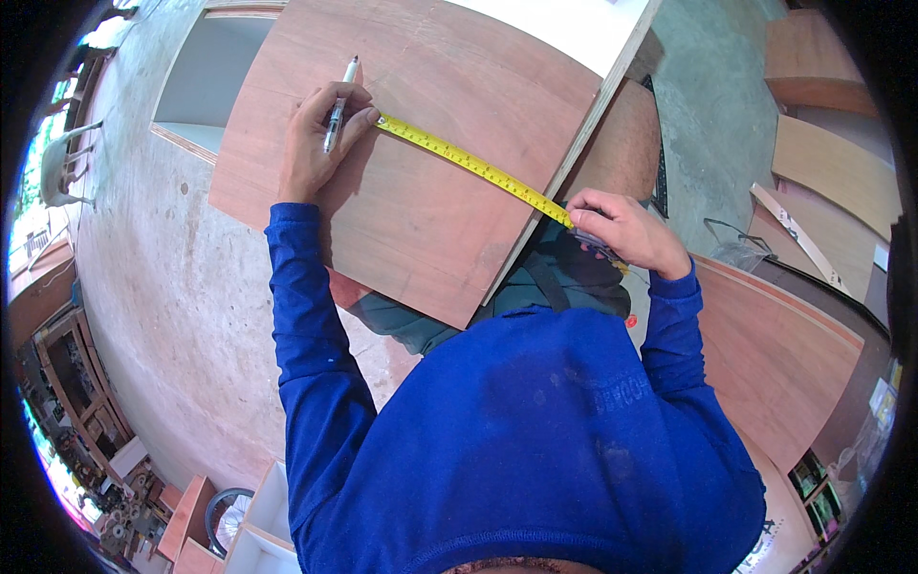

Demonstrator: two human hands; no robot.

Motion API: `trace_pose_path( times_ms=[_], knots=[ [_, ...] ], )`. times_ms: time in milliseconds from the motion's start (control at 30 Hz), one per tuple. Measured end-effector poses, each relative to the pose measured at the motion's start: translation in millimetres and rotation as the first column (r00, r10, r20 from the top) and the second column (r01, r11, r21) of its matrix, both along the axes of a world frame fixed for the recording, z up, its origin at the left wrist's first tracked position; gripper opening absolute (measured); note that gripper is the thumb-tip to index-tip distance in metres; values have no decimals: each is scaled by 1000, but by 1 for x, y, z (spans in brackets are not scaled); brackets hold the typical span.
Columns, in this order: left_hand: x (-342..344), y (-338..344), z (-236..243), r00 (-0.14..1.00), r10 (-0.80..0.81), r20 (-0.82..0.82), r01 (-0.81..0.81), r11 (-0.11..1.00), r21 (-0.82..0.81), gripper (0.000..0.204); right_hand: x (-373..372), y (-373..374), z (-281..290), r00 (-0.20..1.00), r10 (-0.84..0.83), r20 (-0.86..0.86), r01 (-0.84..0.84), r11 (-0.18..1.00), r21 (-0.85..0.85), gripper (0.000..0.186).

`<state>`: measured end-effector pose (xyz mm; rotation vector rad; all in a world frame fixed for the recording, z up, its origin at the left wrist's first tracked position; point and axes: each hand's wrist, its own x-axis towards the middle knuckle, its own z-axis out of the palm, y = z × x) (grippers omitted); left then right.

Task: The person measures a wooden board with a tape measure and marks it with a pen. They then use a set square to draw straight lines on the board. The person continues to measure and mark the board multiple times.

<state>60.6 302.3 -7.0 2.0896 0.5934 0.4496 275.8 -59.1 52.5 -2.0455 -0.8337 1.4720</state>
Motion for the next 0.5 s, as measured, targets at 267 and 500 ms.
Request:
trace_pose_path(
  times_ms=[267,500],
  knots=[
    [1,-3,6,1000,-14,17,14,999,46,23,0,0,0,1000,-3,-9,3,1000,2,36],
    [1,-4,8,999,-19,26,16,994,110,19,2,-1,-4,999,-4,-35,3,1000,-20,35]
  ],
)
